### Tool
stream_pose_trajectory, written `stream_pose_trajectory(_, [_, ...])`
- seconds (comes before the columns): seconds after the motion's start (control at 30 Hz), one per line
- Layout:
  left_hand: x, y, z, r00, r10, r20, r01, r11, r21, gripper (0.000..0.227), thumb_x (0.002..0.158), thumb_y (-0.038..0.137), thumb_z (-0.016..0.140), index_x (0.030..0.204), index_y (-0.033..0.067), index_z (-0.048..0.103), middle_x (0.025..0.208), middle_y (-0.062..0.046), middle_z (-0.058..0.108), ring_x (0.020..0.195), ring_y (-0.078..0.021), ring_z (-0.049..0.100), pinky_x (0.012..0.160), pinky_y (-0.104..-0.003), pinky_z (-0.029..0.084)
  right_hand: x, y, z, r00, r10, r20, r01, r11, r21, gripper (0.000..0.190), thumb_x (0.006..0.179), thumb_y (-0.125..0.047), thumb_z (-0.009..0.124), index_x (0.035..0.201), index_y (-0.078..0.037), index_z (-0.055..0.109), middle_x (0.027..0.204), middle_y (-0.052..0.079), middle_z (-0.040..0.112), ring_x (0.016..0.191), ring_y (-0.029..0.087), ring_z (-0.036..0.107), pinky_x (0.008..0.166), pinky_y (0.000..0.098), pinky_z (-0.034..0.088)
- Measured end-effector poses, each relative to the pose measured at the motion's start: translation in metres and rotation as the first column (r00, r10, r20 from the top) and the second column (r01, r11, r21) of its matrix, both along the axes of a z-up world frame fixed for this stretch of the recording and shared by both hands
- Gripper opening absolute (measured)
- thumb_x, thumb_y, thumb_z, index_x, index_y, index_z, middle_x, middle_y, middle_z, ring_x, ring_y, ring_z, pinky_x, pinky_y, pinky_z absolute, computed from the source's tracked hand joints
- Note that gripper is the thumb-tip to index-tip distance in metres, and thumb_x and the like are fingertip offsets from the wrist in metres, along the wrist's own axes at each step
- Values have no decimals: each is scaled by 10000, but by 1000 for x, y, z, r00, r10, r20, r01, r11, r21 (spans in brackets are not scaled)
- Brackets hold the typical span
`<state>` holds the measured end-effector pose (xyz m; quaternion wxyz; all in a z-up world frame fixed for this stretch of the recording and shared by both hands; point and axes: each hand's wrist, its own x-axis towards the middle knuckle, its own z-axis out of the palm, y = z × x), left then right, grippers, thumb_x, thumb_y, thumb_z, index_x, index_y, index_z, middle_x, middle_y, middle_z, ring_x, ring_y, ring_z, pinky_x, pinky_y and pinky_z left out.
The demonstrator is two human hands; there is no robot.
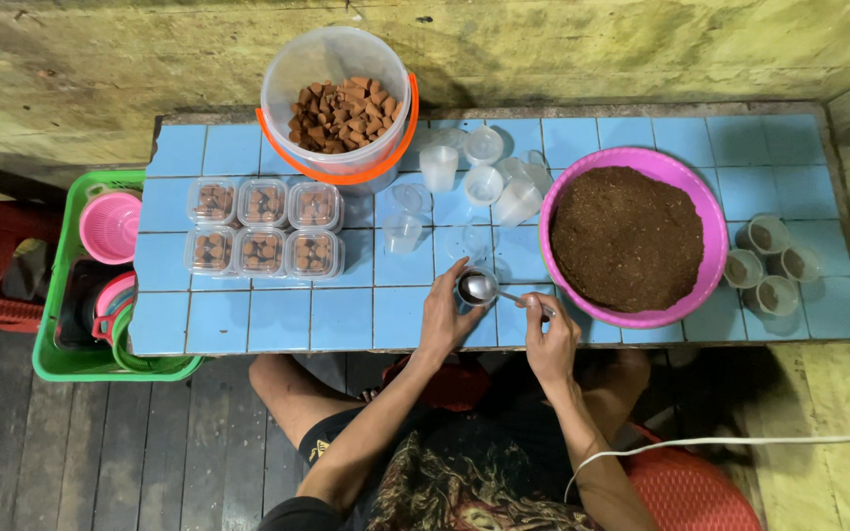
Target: The person fills several small plastic cups with soil using a spoon, scooping the soil from a larger pink bowl.
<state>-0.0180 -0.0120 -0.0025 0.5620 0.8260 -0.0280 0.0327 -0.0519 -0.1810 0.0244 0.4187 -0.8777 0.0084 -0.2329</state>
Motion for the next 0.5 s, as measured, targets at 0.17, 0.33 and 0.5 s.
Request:
stream_pose_trajectory(0.17, [0,0,0,1000,-6,9,6,1000,-7,825,696,124,857,1442,127,506,1222,-133,685,1223,-332,610,1035,-452,531,-5,2,7,1000,-11,4,11,1000,13,251,1078,-270,530,949,-167,719,816,-7,777,758,201,735,712,328,560])
stream_pose_trajectory(0.33, [1,0,4,1000,-10,8,10,1000,-13,825,708,114,848,1453,126,492,1232,-149,674,1217,-350,612,1029,-444,534,-4,0,6,1000,-1,-2,1,1000,17,261,1079,-293,528,954,-173,723,828,-10,782,757,199,736,724,326,561])
stream_pose_trajectory(0.5, [1,1,9,1000,-14,-26,14,1000,11,840,706,126,848,1461,141,480,1249,-152,655,1216,-353,615,1047,-468,527,-5,2,9,1000,-11,-19,11,999,39,284,1086,-295,502,961,-169,723,836,-5,783,777,194,741,731,328,564])
